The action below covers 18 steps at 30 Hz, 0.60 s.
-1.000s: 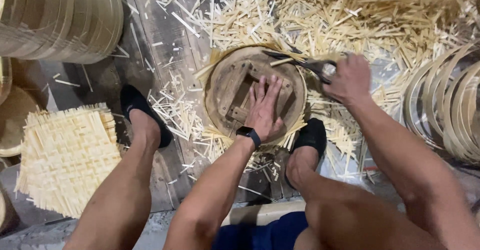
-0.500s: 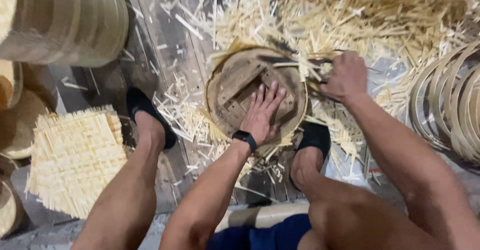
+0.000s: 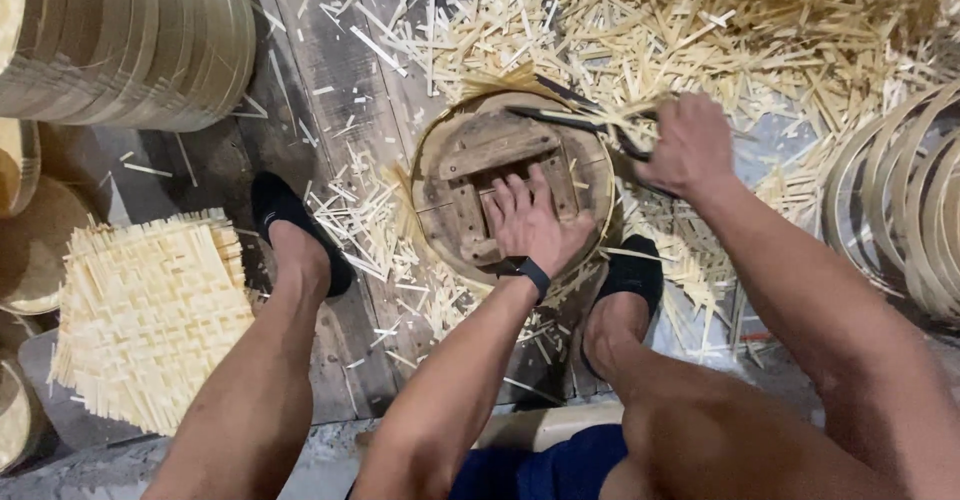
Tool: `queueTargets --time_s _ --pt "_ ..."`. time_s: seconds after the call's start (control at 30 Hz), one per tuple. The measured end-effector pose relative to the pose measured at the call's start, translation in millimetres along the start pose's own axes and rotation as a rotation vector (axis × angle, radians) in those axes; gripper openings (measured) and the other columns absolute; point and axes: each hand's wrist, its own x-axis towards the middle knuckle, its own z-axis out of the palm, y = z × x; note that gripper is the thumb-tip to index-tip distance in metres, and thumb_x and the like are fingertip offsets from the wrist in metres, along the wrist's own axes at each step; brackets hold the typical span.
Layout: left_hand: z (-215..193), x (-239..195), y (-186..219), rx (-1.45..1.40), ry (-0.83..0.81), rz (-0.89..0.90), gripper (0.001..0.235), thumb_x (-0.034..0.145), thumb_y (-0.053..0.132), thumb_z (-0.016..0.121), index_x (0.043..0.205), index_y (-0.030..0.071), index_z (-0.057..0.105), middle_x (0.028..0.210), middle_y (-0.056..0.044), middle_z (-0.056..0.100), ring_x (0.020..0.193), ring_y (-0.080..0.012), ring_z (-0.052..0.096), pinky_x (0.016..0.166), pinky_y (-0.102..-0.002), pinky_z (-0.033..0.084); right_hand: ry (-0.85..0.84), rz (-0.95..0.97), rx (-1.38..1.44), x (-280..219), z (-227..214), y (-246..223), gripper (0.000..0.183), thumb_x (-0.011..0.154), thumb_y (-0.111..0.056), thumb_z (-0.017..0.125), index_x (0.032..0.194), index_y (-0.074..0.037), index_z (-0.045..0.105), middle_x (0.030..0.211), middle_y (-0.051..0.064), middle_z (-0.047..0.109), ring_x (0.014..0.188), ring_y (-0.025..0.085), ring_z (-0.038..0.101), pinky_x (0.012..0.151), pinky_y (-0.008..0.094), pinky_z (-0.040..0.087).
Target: Trimming the edges of woven bamboo mats and assembling them into circular wooden frames to create baskets or sieves.
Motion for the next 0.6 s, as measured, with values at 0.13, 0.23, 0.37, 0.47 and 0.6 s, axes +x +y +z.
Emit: queueTargets --time_s 0.13,0.23,0.37,0.47,0.6 --pt "14.1 7.7 -9.7 -0.064 0.058 0.086 0.113 0.077 0.061 0.069 0.155 -0.008 0.025 0.158 -0.029 0.036 0.15 -0.0451 0.027 0.12 -0.067 0.009 -0.013 0.01 0.02 3.3 6.3 17.2 0.059 0.091 -0.059 0.069 0.105 -0.002 0.071 0.087 0.01 0.056 0.08 0.022 0.05 0.072 0.036 0.048" --pt "12.2 -3.1 -25.9 0.045 -0.056 0.202 0.108 0.075 0.055 0.071 0.153 -0.006 0.027 0.158 -0.026 0.036 0.151 -0.043 0.026 0.121 -0.066 0.01 -0.209 0.07 0.101 -10.7 17.5 44.4 0.053 0.097 -0.054 0.064 0.116 -0.006 0.073 0.084 0.01 0.057 0.076 0.023 0.052 0.068 0.039 0.05" --pt "7.8 -8.4 -24.4 0.145 -0.04 0.32 0.109 0.076 0.053 0.071 0.155 -0.007 0.025 0.158 -0.028 0.036 0.149 -0.0422 0.029 0.121 -0.065 0.012 -0.171 0.087 0.046 -16.4 21.6 37.7 0.056 0.088 -0.054 0.07 0.124 -0.011 0.068 0.081 0.007 0.056 0.072 0.021 0.05 0.063 0.036 0.048" --pt "-1.2 -13.8 -24.3 0.141 -0.076 0.308 0.108 0.076 0.05 0.072 0.155 -0.006 0.024 0.159 -0.027 0.035 0.15 -0.0417 0.027 0.121 -0.065 0.011 -0.065 0.045 -0.05 -2.8 16.1 7.5 0.053 0.083 -0.055 0.074 0.112 -0.011 0.068 0.084 0.004 0.055 0.076 0.018 0.049 0.067 0.032 0.046" --pt "-7.2 -8.7 -30.6 0.156 -0.129 0.35 0.112 0.078 0.05 0.074 0.156 -0.008 0.018 0.159 -0.03 0.029 0.15 -0.0413 0.023 0.12 -0.063 0.009 0.046 -0.012 0.034 6.6 45.8 24.0 0.051 0.075 -0.047 0.077 0.113 -0.013 0.072 0.085 0.005 0.059 0.08 0.018 0.055 0.073 0.034 0.052"
